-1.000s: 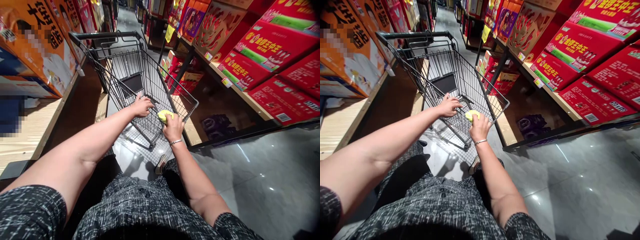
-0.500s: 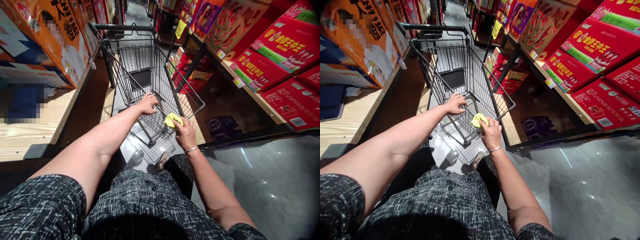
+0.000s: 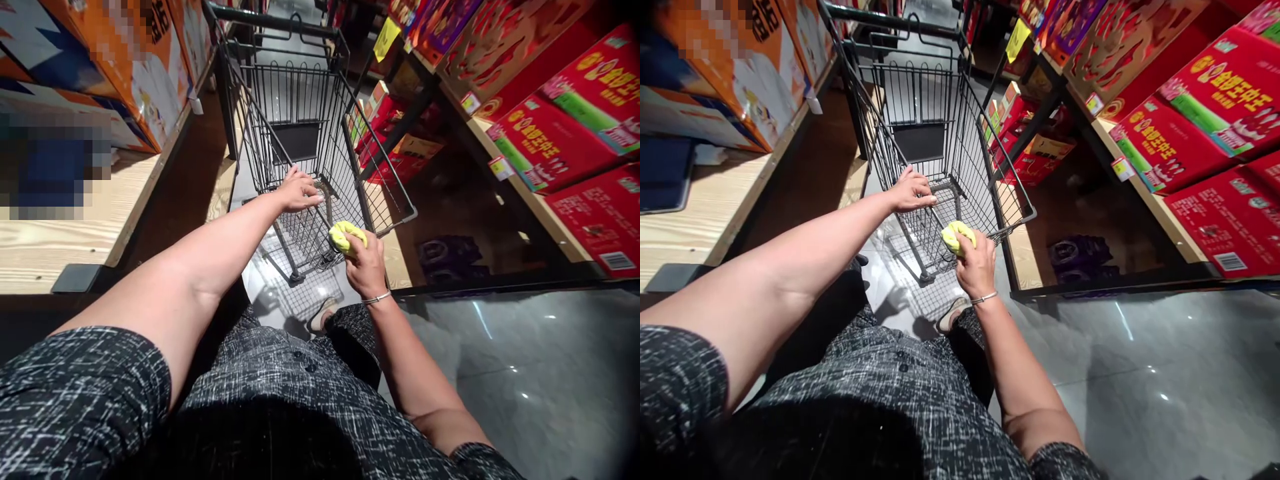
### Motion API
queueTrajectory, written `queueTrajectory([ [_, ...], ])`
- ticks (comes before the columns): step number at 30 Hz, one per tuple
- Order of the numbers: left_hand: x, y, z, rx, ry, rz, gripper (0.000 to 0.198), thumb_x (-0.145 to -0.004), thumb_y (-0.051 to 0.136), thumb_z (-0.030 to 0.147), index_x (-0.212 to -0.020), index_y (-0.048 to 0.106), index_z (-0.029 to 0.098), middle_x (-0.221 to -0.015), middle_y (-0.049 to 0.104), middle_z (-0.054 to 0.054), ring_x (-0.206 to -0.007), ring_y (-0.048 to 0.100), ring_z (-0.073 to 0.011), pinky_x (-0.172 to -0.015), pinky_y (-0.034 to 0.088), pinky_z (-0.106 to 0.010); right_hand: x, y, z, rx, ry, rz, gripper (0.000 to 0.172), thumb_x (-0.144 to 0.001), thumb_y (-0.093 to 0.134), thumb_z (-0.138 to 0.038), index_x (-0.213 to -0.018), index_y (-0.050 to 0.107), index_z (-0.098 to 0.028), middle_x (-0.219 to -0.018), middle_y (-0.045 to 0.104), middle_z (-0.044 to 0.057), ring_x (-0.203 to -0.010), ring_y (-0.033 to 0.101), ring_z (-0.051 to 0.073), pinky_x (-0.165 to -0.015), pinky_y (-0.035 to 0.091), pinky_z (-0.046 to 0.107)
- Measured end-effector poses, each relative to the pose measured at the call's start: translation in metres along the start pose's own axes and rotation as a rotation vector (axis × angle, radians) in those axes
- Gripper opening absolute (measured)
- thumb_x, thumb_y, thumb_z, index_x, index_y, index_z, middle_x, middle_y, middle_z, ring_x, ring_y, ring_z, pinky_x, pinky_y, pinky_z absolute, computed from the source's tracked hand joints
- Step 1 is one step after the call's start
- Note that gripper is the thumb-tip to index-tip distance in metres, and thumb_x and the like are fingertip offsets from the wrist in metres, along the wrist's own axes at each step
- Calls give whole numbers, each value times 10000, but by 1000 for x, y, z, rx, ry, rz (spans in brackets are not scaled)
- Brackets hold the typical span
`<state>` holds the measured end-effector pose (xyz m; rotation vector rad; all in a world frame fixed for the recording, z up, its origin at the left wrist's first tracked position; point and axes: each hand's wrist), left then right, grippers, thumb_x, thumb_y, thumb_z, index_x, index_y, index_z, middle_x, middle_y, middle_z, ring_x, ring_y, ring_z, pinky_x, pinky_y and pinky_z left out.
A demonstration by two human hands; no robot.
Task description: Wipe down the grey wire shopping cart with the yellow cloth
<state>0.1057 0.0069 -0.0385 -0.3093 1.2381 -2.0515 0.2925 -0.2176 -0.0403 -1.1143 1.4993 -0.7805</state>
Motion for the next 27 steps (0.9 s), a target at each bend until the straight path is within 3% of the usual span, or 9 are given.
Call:
queueTrajectory([
  [2, 4, -3, -10, 6, -28, 20, 335, -935, 576, 494, -882, 766, 223, -1227, 661, -60, -1450, 370, -296, -1275, 37, -540, -4, 2, 0, -28, -67, -28, 555, -827, 541, -100, -1337, 655, -289, -1399, 529, 101, -1171, 472, 278, -983, 440, 435],
  [5, 11, -10, -23, 21, -46, 33, 314, -943, 578, 480, -944, 755, 220, -1343, 620, -82, -1535, 228, -307, -1260, 147, -535, -18, 8, 29, -33, -63, -16, 554, -826, 538, -103, -1338, 653, -282, -1415, 515, 108, -1183, 458, 283, -986, 437, 451],
  [8, 18, -13, -27, 21, -92, 73, 313, -973, 538, 473, -1050, 744, 250, -1489, 536, -66, -1559, 154, -324, -1241, 161, -593, -45, 14, 81, 18, 87, 22, 531, -779, 561, -123, -1283, 671, -253, -1386, 510, 123, -1155, 442, 299, -954, 430, 472],
  [11, 23, -10, -17, 7, -141, 95, 336, -1000, 486, 448, -1105, 736, 250, -1524, 509, -65, -1563, 143, -338, -1240, 125, -625, -77, 13, 128, 7, 265, -4, 430, -774, 568, -178, -1181, 694, -229, -1278, 531, 99, -1102, 443, 274, -969, 402, 467],
  [14, 30, -1, 0, 26, -45, 1, 378, -1016, 452, 451, -1149, 734, 238, -1467, 564, -71, -1570, 127, -342, -1251, 85, -630, -95, 11, 146, -28, 385, -40, 335, -837, 493, -243, -1091, 704, -185, -1186, 519, 75, -1066, 439, 235, -970, 374, 439],
  [16, 34, 6, 7, 57, 51, -63, 368, -993, 510, 482, -1159, 740, 248, -1481, 554, -65, -1580, 70, -348, -1264, 81, -611, -96, 13, 142, -11, 418, -12, 348, -846, 486, -267, -1114, 692, -188, -1198, 501, 78, -1068, 425, 239, -945, 380, 435],
  [19, 37, 16, 5, 99, 105, -77, 332, -918, 651, 510, -1129, 760, 278, -1579, 446, -53, -1585, -27, -366, -1271, 65, -614, -86, 21, 116, 23, 404, 5, 392, -804, 567, -267, -1183, 666, -244, -1249, 498, 87, -1084, 416, 269, -913, 414, 441],
  [24, 30, 16, -15, 136, 60, -71, 251, -856, 746, 477, -1042, 791, 316, -1607, 396, -3, -1594, -34, -328, -1290, 40, -580, -69, 35, 50, -50, 75, -65, 478, -838, 526, -207, -1304, 625, -257, -1317, 510, 99, -1152, 440, 271, -991, 411, 443],
  [27, 25, 8, -24, 143, 43, -87, 243, -838, 768, 457, -1030, 801, 312, -1594, 417, -1, -1593, -23, -334, -1294, 34, -568, -62, 38, 18, -117, -50, 2, 557, -855, 502, -171, -1395, 579, -282, -1399, 471, 104, -1258, 416, 289, -1063, 374, 473],
])
Point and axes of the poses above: each hand's wrist, its own x-axis away from the middle knuckle, its own y-axis out of the palm, z = x × y
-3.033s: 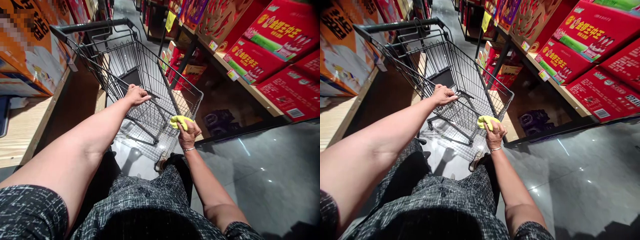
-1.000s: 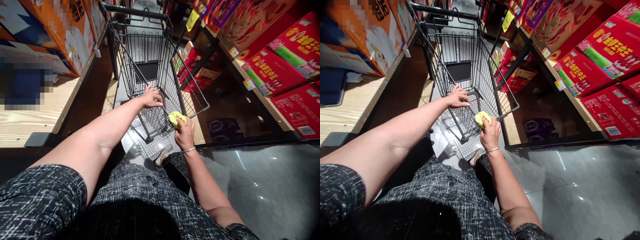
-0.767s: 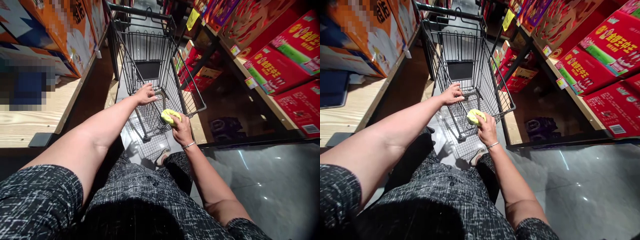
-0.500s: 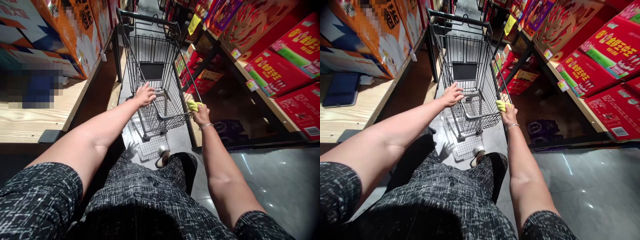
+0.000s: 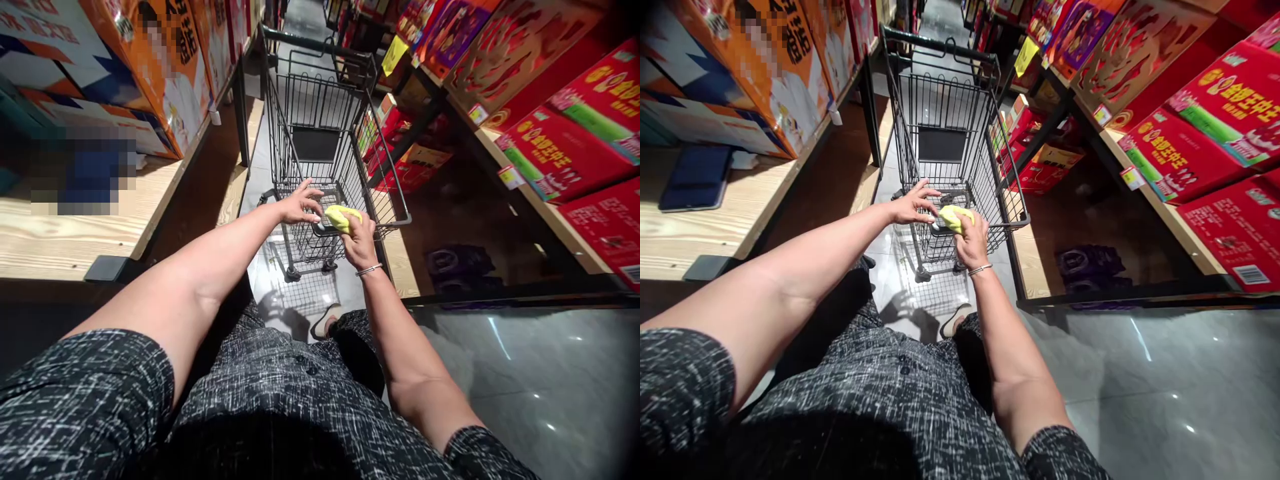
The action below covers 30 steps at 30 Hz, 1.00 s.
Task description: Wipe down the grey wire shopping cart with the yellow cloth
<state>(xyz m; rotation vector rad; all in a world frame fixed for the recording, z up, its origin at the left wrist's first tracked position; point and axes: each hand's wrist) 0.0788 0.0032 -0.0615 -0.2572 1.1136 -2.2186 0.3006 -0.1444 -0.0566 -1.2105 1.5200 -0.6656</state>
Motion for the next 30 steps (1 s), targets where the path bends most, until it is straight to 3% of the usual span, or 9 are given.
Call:
queueTrajectory([
  [3, -2, -8, -4, 5, -29, -16, 234, -857, 744, 442, -1020, 807, 287, -1595, 426, -22, -1588, -37, -363, -1285, 15, -590, 6, 12, -18, 32, -10, 117, 552, -898, 502, -172, -1420, 573, -336, -1457, 434, 101, -1345, 359, 311, -1103, 337, 509],
  [5, -2, -11, -7, 5, -36, -12, 222, -881, 712, 424, -1007, 807, 269, -1597, 427, -27, -1587, -43, -367, -1285, 13, -584, 12, 29, -24, 93, -47, 109, 489, -932, 522, -199, -1374, 617, -385, -1447, 454, 84, -1353, 349, 308, -1117, 324, 505],
  [10, -2, -12, -12, -28, -24, -4, 210, -900, 673, 399, -972, 798, 245, -1589, 430, -26, -1590, -16, -352, -1289, 61, -568, 27, 85, -24, 184, -78, -66, 400, -966, 556, -257, -1303, 675, -435, -1349, 549, 79, -1330, 369, 299, -1128, 305, 506],
  [16, -4, -4, -17, -101, -57, 83, 347, -905, 652, 543, -1006, 755, 227, -1608, 371, -25, -1584, -50, -349, -1293, 74, -555, 56, 142, -5, 207, -178, -434, 422, -989, 503, -225, -1293, 663, -471, -1479, 544, 20, -1344, 392, 282, -1073, 335, 535],
  [19, -4, -1, -15, -107, -83, 84, 316, -900, 664, 505, -969, 733, 204, -1646, 306, -28, -1582, -57, -368, -1287, 71, -575, 65, 159, 1, 224, -216, -535, 415, -972, 518, -208, -1284, 681, -426, -1527, 521, 22, -1372, 386, 301, -1045, 367, 530],
  [22, -4, -1, -10, -68, -158, 136, 178, -879, 638, 341, -938, 710, 189, -1689, 217, -26, -1585, -73, -369, -1282, 50, -578, 60, 162, 3, 215, -290, -576, 348, -981, 520, -248, -1226, 721, -392, -1511, 545, 24, -1380, 391, 304, -1058, 360, 505],
  [26, -4, -5, -1, -17, -271, 172, 165, -797, 569, 199, -916, 683, 186, -1702, 193, -30, -1590, -69, -343, -1289, 53, -536, 35, 139, 9, 243, -504, -613, 287, -1004, 514, -297, -1138, 756, -374, -1442, 604, 12, -1344, 419, 282, -1048, 337, 460],
  [28, -5, -9, 2, -25, -294, 148, 189, -795, 557, 198, -937, 681, 185, -1707, 187, -32, -1589, -74, -349, -1288, 49, -543, 22, 119, 12, 271, -512, -479, 284, -1015, 507, -315, -1153, 749, -368, -1443, 600, 12, -1312, 419, 273, -1026, 324, 459],
  [30, -5, -12, 5, -40, -307, 126, 224, -806, 552, 200, -984, 686, 176, -1715, 166, -45, -1585, -95, -350, -1291, 35, -536, 9, 97, 14, 286, -476, -262, 278, -1016, 519, -321, -1170, 742, -379, -1453, 585, 9, -1298, 403, 266, -1023, 301, 462],
])
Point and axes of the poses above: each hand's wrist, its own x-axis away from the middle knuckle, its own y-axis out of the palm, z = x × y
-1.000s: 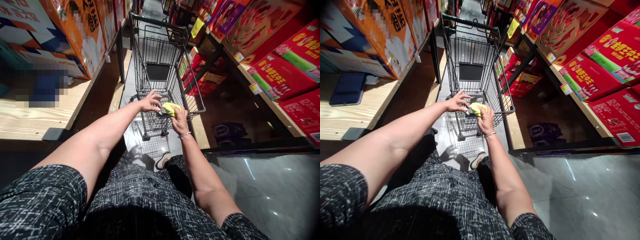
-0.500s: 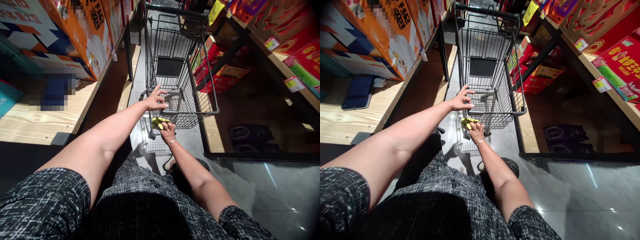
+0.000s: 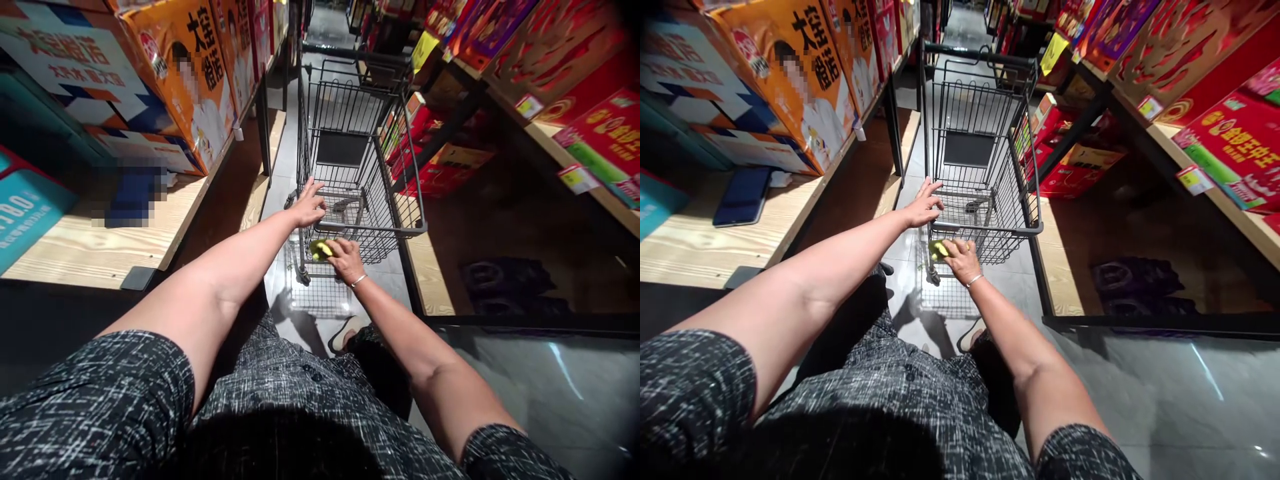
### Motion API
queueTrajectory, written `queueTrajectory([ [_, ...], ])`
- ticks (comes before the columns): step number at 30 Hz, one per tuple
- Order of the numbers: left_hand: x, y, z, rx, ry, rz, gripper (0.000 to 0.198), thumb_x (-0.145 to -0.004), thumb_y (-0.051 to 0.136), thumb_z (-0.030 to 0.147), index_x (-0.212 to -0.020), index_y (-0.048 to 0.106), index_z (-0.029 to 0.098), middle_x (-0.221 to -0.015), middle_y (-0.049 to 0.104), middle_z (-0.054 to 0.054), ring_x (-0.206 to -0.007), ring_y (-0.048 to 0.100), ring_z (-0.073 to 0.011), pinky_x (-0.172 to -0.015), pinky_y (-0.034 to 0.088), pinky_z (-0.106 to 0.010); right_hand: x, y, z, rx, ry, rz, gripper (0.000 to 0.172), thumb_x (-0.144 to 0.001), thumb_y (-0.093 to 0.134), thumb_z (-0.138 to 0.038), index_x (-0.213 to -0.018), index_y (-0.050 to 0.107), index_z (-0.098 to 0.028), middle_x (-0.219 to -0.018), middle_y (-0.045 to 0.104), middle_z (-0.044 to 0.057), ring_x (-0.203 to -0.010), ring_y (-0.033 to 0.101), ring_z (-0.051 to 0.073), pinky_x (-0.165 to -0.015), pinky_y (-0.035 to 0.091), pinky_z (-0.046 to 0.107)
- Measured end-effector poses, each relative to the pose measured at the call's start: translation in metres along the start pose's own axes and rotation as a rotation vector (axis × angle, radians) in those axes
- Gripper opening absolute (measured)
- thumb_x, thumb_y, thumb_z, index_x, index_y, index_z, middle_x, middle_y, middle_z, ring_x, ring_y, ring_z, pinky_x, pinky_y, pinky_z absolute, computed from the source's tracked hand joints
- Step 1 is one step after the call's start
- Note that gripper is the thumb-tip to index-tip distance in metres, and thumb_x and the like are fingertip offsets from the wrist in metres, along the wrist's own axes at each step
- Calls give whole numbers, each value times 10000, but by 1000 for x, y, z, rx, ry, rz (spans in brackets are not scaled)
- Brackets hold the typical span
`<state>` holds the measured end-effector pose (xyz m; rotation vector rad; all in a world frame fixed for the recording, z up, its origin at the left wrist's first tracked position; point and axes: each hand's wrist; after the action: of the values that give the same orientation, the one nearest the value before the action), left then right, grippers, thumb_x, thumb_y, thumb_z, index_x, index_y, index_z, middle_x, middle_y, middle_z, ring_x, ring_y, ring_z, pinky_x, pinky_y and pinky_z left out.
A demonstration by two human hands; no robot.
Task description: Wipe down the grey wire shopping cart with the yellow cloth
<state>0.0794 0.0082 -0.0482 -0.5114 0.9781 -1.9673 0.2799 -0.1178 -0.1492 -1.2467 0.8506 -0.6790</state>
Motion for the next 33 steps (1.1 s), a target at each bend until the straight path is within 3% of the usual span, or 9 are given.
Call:
queueTrajectory([
  [4, 4, -5, 5, -16, -33, -29, 274, -822, 560, 187, -1053, 700, 148, -1725, 110, -72, -1577, -136, -350, -1297, 1, -511, -7, -28, 13, 79, 127, 359, 329, -985, 583, -292, -1260, 700, -428, -1407, 584, 32, -1321, 365, 279, -1069, 253, 481],
  [7, 9, -8, 6, -14, -39, -59, 270, -823, 560, 170, -1046, 711, 151, -1730, 83, -57, -1573, -147, -361, -1294, 7, -528, -10, -18, 7, 76, 187, 423, 345, -974, 602, -301, -1275, 689, -445, -1351, 601, 46, -1301, 376, 279, -1073, 249, 483],
  [9, 11, -11, 4, -15, -35, -69, 279, -820, 555, 158, -1047, 717, 152, -1732, 76, -50, -1570, -152, -368, -1291, 13, -543, -6, 3, -3, 32, 177, 322, 312, -984, 584, -311, -1231, 707, -456, -1339, 616, 33, -1274, 398, 266, -1054, 263, 477],
  [14, 15, -18, -14, -28, -30, -69, 311, -788, 561, 133, -1054, 723, 136, -1733, 53, -58, -1568, -152, -371, -1296, 17, -525, 27, 65, -32, -85, 171, -222, 310, -973, 557, -225, -1107, 770, -405, -1332, 653, 27, -1218, 454, 270, -963, 326, 444],
  [18, 18, -23, -29, -23, -33, -64, 321, -767, 575, 117, -1034, 746, 171, -1735, 37, 10, -1575, -136, -362, -1300, -6, -513, 48, 80, -36, -75, 226, -300, 309, -948, 577, -187, -1110, 782, -352, -1298, 673, 63, -1210, 464, 287, -940, 324, 439],
  [21, 20, -27, -34, -21, -39, -56, 351, -771, 566, 114, -1057, 757, 184, -1735, 27, 28, -1576, -137, -353, -1301, -5, -513, 42, 66, -28, -64, 166, -177, 295, -963, 582, -225, -1121, 769, -391, -1327, 663, 27, -1207, 453, 271, -946, 302, 433],
  [25, 23, -35, -32, -56, -55, -51, 374, -768, 561, 114, -1057, 780, 210, -1730, 75, 52, -1585, -102, -339, -1308, 33, -485, 18, 24, -10, 4, 60, 231, 266, -987, 584, -302, -1147, 747, -436, -1324, 659, -1, -1189, 441, 240, -940, 302, 410],
  [29, 27, -43, -20, -213, -91, -120, 384, -792, 537, 111, -1029, 800, 259, -1663, 326, 58, -1590, -56, -329, -1288, 112, -546, 0, -18, 2, 77, 105, 503, 347, -953, 638, -292, -1264, 695, -435, -1309, 639, 34, -1231, 429, 250, -1013, 301, 432],
  [33, 36, -38, 6, -366, -22, -79, 453, -818, 503, 98, -1158, 744, 276, -1450, 612, 22, -1475, 396, -257, -1237, 254, -472, -3, -16, -2, 90, 152, 516, 365, -956, 631, -299, -1284, 678, -449, -1292, 633, 41, -1243, 421, 261, -1040, 293, 448],
])
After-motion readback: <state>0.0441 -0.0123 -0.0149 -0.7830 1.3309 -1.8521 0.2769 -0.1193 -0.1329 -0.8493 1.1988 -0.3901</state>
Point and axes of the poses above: each hand's wrist, its own x-axis away from the middle knuckle, its own y-axis out of the palm, z = x × y
